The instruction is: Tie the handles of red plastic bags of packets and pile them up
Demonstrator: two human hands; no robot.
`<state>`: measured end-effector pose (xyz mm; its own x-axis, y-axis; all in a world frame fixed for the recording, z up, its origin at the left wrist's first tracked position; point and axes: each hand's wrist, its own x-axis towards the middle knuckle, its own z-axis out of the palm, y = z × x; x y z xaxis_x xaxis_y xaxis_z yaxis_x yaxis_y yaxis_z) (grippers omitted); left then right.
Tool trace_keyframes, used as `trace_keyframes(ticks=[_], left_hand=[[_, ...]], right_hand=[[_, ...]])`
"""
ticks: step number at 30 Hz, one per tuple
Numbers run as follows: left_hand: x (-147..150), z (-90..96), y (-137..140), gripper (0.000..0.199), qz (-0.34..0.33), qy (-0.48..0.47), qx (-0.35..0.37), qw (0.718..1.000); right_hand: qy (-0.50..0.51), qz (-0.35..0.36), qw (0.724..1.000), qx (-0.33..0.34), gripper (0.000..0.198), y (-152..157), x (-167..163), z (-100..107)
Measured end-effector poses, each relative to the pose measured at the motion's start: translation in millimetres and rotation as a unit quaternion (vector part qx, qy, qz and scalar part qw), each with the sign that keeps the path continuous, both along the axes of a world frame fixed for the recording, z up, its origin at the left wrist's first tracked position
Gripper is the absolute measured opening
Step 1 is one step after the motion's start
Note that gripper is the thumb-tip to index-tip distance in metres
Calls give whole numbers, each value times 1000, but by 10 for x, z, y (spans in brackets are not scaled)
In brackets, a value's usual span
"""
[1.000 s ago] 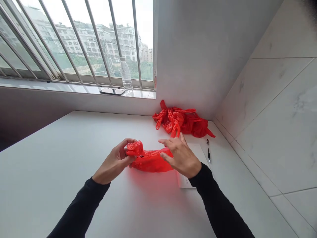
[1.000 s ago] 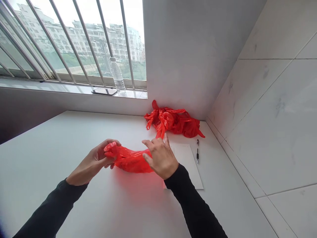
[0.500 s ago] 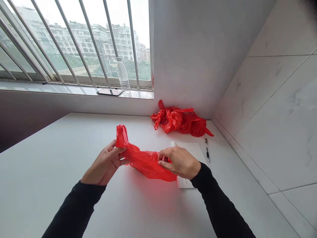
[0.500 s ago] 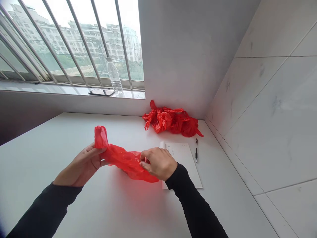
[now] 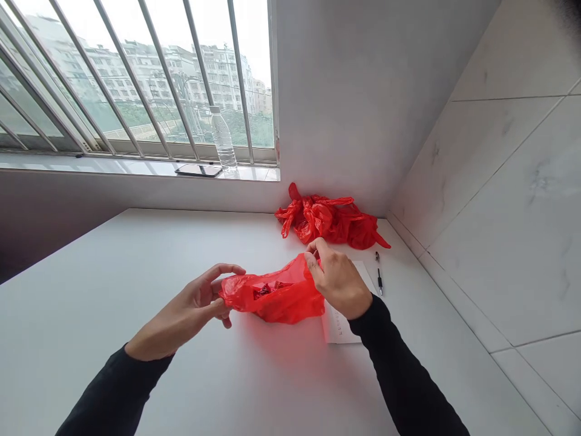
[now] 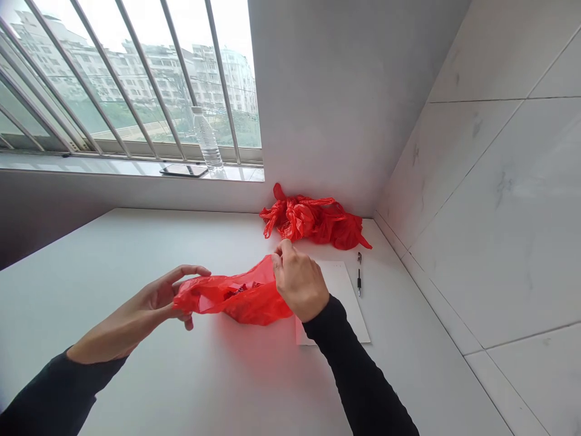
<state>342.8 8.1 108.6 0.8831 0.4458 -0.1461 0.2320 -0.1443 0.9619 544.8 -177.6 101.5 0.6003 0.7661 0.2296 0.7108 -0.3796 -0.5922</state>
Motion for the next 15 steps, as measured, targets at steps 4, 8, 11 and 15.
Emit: trace_keyframes(ticks=[4, 8, 11, 15], left_hand=[[-49, 11, -162, 50, 115, -30, 7, 993], [-41, -56, -416, 37, 177, -50, -46, 982], [-17, -90, -572, 21, 208, -99, -129, 965], [-22, -116, -622, 22, 319, -108, -221, 915]], right_hand=[[-27, 103, 990, -95, 12, -145, -17, 47], [-40, 120, 984, -122, 11, -184, -60, 88], [-47, 122, 988, -76, 18, -162, -72, 102], [-53, 128, 990, -10, 18, -142, -64, 68]])
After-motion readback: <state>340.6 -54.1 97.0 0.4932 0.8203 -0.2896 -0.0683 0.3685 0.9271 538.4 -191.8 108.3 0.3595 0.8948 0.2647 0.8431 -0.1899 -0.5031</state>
